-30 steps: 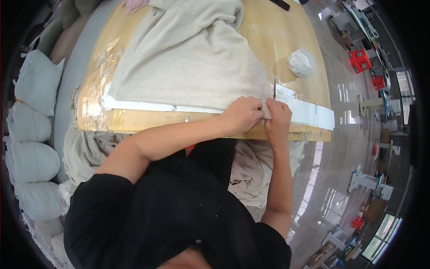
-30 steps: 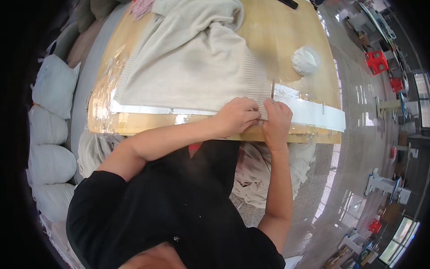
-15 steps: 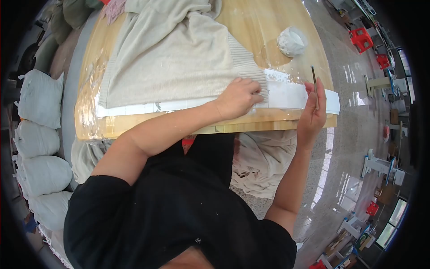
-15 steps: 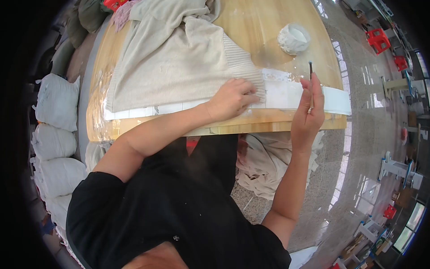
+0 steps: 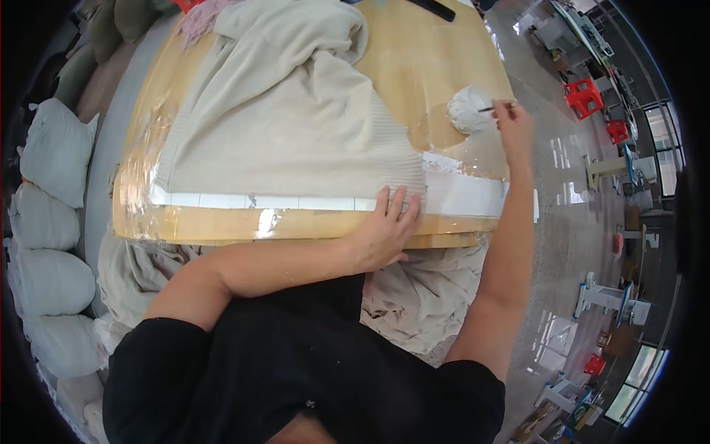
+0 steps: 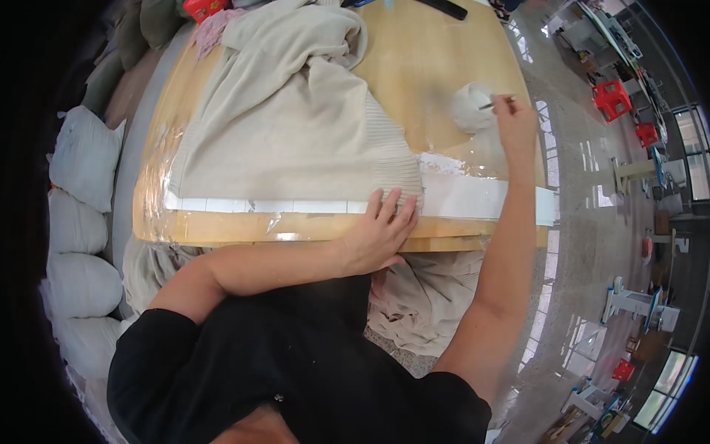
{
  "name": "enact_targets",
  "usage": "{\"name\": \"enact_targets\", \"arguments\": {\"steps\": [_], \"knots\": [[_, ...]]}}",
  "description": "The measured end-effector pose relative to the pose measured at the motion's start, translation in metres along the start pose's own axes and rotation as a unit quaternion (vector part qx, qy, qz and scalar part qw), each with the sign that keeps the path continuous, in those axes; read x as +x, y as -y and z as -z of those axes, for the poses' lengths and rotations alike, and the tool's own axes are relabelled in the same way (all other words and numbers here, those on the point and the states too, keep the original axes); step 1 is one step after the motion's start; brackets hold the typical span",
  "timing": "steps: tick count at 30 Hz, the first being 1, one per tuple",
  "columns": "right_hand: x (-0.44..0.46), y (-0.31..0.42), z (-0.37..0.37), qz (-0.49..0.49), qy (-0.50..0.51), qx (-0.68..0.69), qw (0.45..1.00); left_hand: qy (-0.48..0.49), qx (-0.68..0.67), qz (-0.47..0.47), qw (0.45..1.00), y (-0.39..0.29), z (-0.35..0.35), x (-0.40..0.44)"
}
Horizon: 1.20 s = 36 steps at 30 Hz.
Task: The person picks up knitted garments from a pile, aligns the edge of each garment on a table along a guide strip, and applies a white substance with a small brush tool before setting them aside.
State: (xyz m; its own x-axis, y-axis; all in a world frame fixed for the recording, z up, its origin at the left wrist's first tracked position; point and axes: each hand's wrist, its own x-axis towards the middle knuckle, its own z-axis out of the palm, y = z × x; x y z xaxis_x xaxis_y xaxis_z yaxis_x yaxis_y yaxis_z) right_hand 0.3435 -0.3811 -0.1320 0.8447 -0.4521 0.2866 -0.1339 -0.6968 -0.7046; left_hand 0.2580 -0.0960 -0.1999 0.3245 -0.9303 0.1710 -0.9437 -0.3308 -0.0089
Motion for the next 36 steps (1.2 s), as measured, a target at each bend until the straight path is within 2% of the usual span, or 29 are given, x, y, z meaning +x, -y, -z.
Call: {"name": "enact_targets", "arguments": {"steps": [1, 3, 4, 6, 7, 8, 10, 17, 24, 30, 32, 33, 34, 36], "knots": [[0.004, 0.002, 0.001, -0.004, 0.012, 0.001, 1.0, -0.002, 0.003, 0.0, 1.0, -0.001, -0.001, -0.001], [-0.001, -0.001, 0.001, -0.106, 0.006, 0.103, 0.989, -0.003, 0.001, 0.008, 1.0, -0.005, -0.006, -0.004], [-0.007, -0.001, 0.0, -0.113, 0.011, 0.104, 0.988, -0.021, 0.014, 0.007, 1.0, -0.003, -0.008, -0.003], [-0.016, 0.002, 0.002, -0.126, -0.064, 0.318, 0.937, -0.017, 0.0, 0.012, 1.0, -0.004, -0.011, -0.003], [-0.023, 0.007, 0.004, -0.093, -0.12, 0.336, 0.929, -0.029, 0.01, 0.011, 0.999, -0.004, -0.012, -0.004], [-0.036, 0.014, 0.006, -0.093, -0.116, 0.335, 0.93, -0.042, 0.02, 0.011, 0.999, -0.004, -0.013, -0.004], [-0.069, 0.032, 0.008, -0.036, -0.195, 0.385, 0.901, -0.06, 0.02, 0.02, 0.998, -0.007, -0.02, -0.003], [-0.181, 0.075, -0.023, -0.074, -0.146, 0.293, 0.942, -0.094, -0.006, 0.026, 0.995, -0.008, -0.023, -0.005], [-0.198, 0.063, -0.055, -0.054, -0.064, 0.268, 0.96, -0.096, 0.006, 0.023, 0.995, -0.007, -0.023, -0.005], [-0.199, 0.101, -0.053, -0.039, -0.071, 0.242, 0.967, -0.098, 0.025, 0.025, 0.995, -0.006, -0.023, -0.006], [-0.203, 0.114, -0.066, -0.025, -0.066, 0.248, 0.966, 0.005, 0.019, -0.01, 1.0, -0.004, -0.013, -0.007], [-0.202, 0.116, -0.077, -0.016, -0.026, 0.249, 0.968, 0.005, 0.02, -0.008, 1.0, -0.008, -0.021, -0.005], [-0.199, 0.115, -0.087, -0.006, 0.014, 0.251, 0.968, -0.035, 0.162, 0.015, 0.986, -0.014, -0.04, -0.001], [-0.195, 0.115, -0.097, -0.035, 0.063, 0.26, 0.963, -0.069, 0.305, 0.046, 0.949, -0.024, -0.088, 0.013]]}}
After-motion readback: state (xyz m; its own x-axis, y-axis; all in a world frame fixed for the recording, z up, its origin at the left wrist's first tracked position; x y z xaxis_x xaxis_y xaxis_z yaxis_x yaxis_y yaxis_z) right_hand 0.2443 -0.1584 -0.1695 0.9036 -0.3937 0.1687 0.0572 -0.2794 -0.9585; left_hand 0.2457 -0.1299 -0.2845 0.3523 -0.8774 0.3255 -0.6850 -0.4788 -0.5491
